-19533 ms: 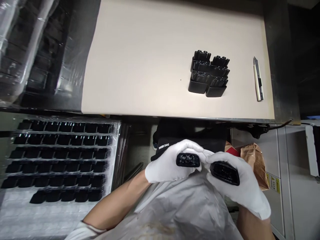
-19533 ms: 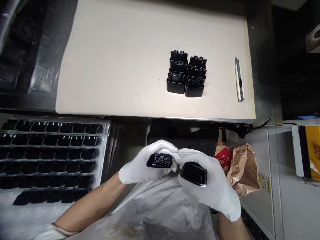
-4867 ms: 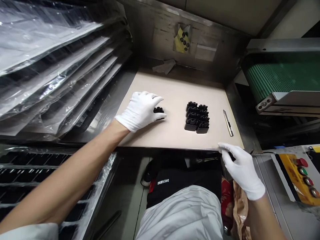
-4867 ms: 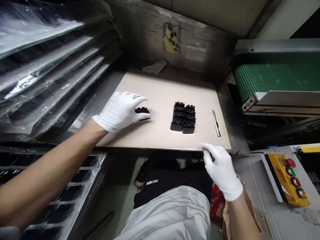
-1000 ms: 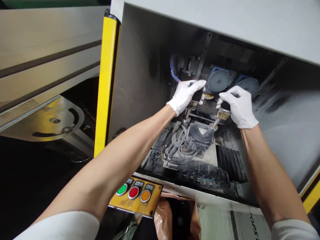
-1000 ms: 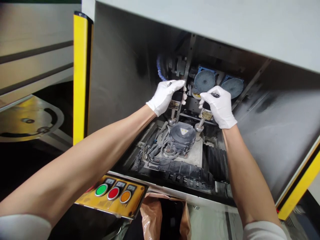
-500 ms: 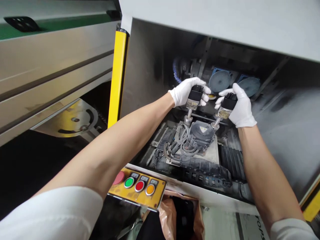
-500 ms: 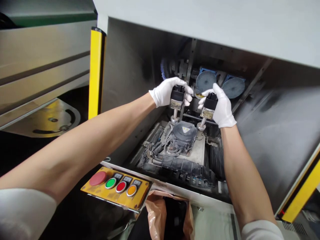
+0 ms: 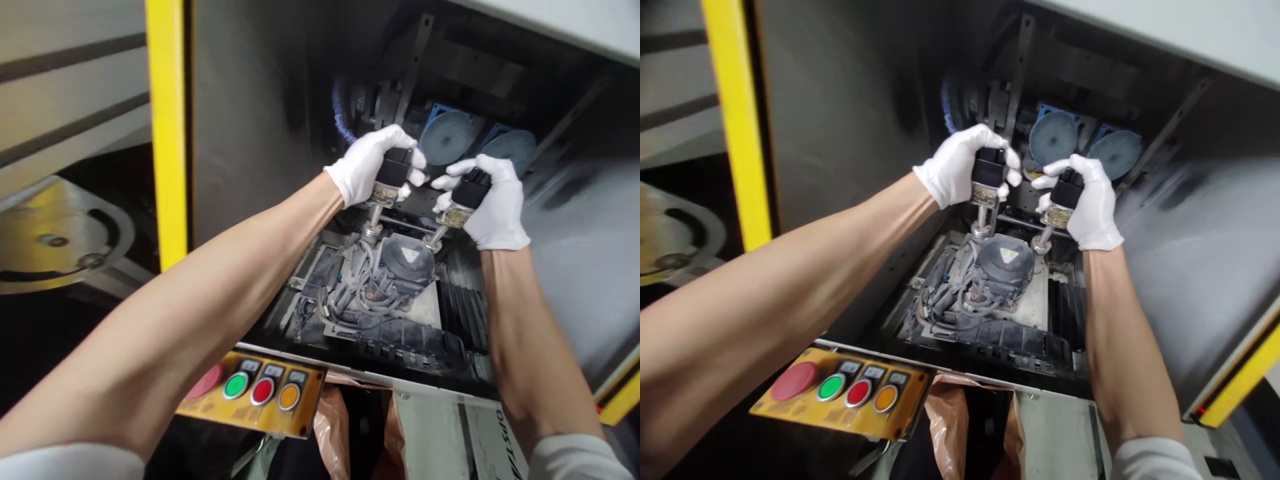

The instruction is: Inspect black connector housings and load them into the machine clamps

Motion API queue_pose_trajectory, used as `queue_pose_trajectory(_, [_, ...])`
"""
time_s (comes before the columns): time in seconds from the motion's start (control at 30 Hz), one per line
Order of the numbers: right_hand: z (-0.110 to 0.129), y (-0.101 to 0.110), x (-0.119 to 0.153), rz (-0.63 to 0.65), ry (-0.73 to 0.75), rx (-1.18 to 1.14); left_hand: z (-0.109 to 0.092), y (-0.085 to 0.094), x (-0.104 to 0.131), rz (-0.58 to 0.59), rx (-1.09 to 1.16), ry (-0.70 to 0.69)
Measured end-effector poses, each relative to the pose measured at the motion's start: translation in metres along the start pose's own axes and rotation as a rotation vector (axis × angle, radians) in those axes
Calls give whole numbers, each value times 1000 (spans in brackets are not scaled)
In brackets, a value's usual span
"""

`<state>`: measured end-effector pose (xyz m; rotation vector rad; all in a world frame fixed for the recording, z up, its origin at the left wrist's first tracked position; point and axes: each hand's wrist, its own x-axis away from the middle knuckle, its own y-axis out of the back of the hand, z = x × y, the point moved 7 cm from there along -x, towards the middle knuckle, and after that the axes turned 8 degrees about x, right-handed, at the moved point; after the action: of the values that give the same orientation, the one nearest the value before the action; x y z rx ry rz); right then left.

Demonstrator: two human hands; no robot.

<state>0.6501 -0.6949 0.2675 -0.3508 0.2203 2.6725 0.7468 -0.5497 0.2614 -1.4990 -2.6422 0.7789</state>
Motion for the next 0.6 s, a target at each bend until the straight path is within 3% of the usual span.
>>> queue_pose_trajectory(0.2, [0,1,4,7,6,71,-1,1,3,-76,-32,-5])
queue_pose_trajectory(0.37, [1,1,6,13,10,-9,-2,5,5,-133,-60,3])
queue_pose_trajectory(0.6, [-4,0,6,-44,-62,-37,3,-2,4,-65,11,7])
